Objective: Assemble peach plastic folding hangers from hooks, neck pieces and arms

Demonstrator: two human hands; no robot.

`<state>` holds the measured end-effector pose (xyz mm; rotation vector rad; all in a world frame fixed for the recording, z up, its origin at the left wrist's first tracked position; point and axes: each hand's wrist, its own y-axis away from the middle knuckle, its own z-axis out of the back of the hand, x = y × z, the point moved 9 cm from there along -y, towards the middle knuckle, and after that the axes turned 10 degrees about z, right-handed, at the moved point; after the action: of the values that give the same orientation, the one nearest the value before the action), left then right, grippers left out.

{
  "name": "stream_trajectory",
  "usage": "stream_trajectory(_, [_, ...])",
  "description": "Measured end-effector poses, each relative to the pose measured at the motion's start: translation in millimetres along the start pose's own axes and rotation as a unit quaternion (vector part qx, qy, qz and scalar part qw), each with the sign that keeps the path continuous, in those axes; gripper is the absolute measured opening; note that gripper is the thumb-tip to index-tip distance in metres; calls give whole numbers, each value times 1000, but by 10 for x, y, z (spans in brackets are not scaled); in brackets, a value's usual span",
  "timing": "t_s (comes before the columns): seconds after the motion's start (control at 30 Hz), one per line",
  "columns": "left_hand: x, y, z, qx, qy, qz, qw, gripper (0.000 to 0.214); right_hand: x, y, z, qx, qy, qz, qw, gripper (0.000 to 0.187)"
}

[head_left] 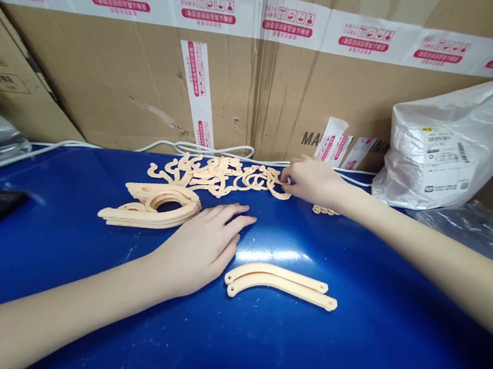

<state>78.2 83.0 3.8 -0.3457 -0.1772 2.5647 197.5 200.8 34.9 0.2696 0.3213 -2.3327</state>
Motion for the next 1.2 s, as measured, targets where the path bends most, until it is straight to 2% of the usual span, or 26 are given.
stream_trajectory(0.13, [7,1,-2,3,3,3,1000,41,-16,-30,35,-18,-1,12,1000,17])
stream_trajectory(0.27, [11,7,-7,7,2,8,1000,40,58,19,208,-53,-11,31,998,22])
stream_trajectory(0.37, [49,-2,5,-2,16,31,999,44,265,157,386,-95,-43,51,993,21])
stream_trajectory(0.47, [83,-13,8,-11,31,48,998,53,558,337,472,-106,-80,76,988,20])
stream_trajectory(0.57, [85,-16,0,-15,32,47,998,57,838,489,478,-102,-112,113,982,21])
stream_trajectory(0.7, [90,-7,-5,-17,27,49,998,55,1004,581,429,-98,-153,123,976,20])
stream_trajectory(0.93, [55,6,7,-28,15,31,999,43,1107,582,391,-121,-159,135,970,21])
stream_trajectory(1.2, [39,11,-9,-29,-11,13,999,42,1161,563,360,-139,-192,145,961,22])
